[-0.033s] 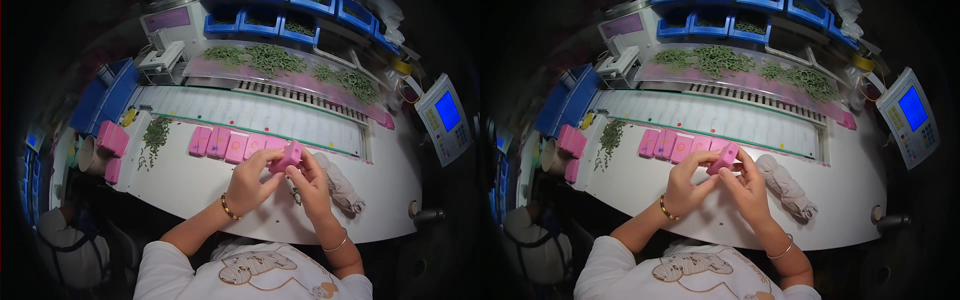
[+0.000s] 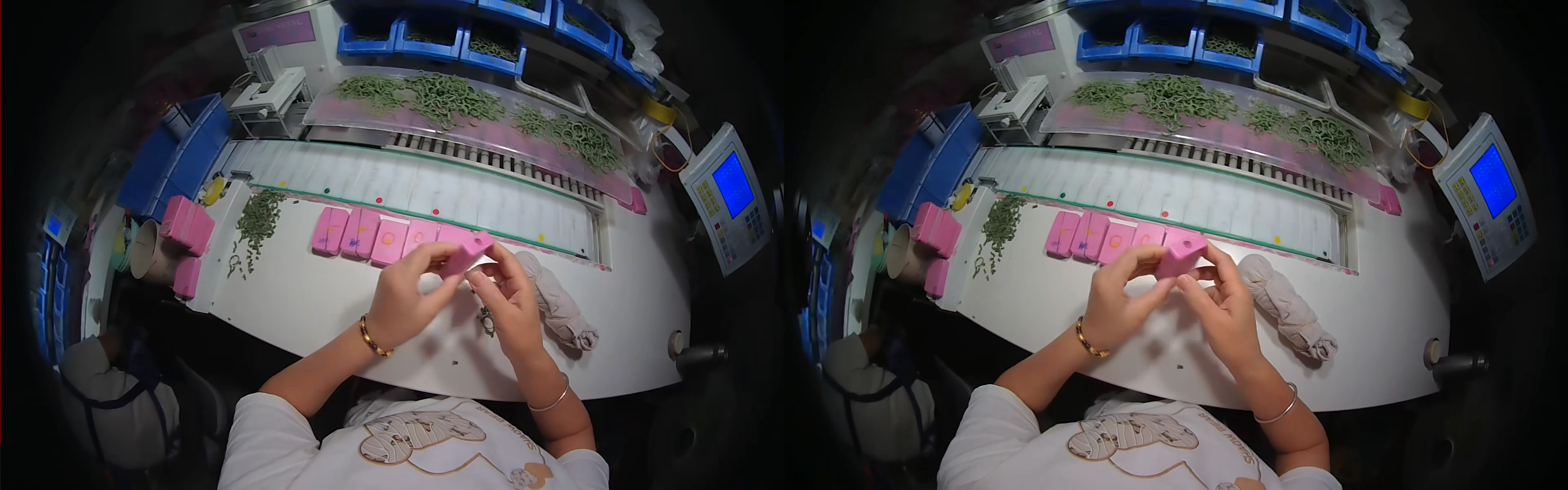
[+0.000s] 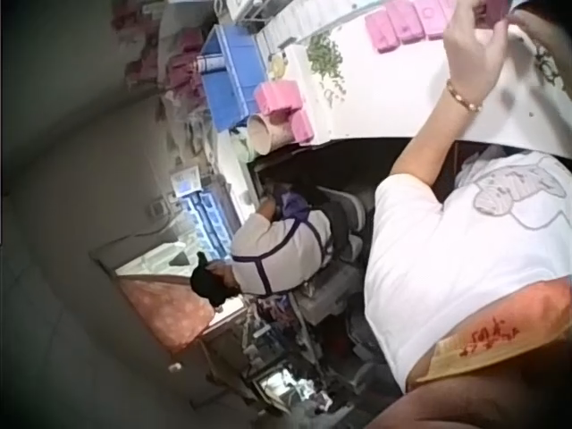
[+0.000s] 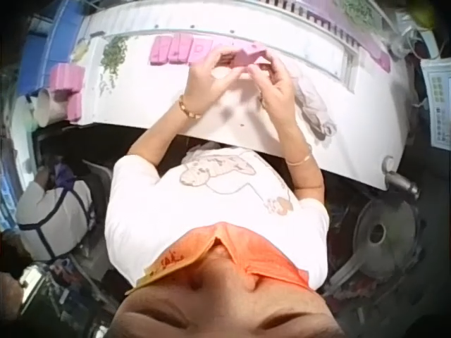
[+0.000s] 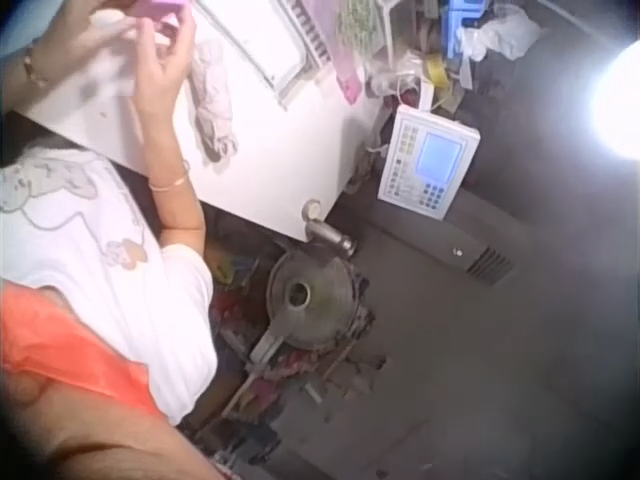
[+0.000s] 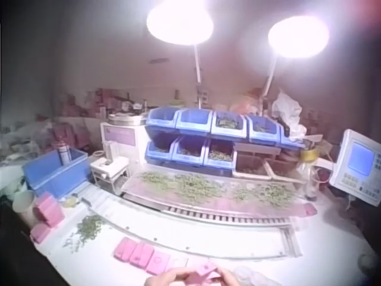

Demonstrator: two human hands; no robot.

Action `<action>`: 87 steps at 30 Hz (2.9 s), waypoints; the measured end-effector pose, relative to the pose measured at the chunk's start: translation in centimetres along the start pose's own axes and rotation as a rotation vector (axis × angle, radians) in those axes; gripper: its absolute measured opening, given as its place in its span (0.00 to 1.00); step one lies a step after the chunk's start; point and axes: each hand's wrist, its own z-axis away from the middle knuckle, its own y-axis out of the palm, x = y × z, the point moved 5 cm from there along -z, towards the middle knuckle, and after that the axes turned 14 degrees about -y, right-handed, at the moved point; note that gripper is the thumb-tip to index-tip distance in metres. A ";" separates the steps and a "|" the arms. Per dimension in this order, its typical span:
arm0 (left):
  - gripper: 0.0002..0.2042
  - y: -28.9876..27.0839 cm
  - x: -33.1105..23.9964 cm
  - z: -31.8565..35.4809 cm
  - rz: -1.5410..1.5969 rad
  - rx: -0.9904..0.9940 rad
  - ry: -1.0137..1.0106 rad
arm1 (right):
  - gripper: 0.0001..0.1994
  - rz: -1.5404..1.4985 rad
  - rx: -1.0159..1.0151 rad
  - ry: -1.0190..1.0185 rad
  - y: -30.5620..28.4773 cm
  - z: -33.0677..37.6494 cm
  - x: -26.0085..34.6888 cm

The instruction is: Assembling small plastic toy components using molds and decorative pieces at a production station.

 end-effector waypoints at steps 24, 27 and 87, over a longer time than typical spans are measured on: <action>0.16 -10.5 13.0 -11.7 -0.679 -0.237 -0.338 | 0.39 1.002 0.520 -0.247 -0.6 -4.1 -3.0; 0.15 -11.0 12.5 -11.7 -0.788 -0.314 -0.282 | 0.38 1.002 0.539 -0.230 -0.5 -4.2 -3.3; 0.15 -0.4 -2.0 4.9 -0.637 0.593 0.660 | 0.35 0.968 0.427 -0.412 -1.6 -3.3 -1.2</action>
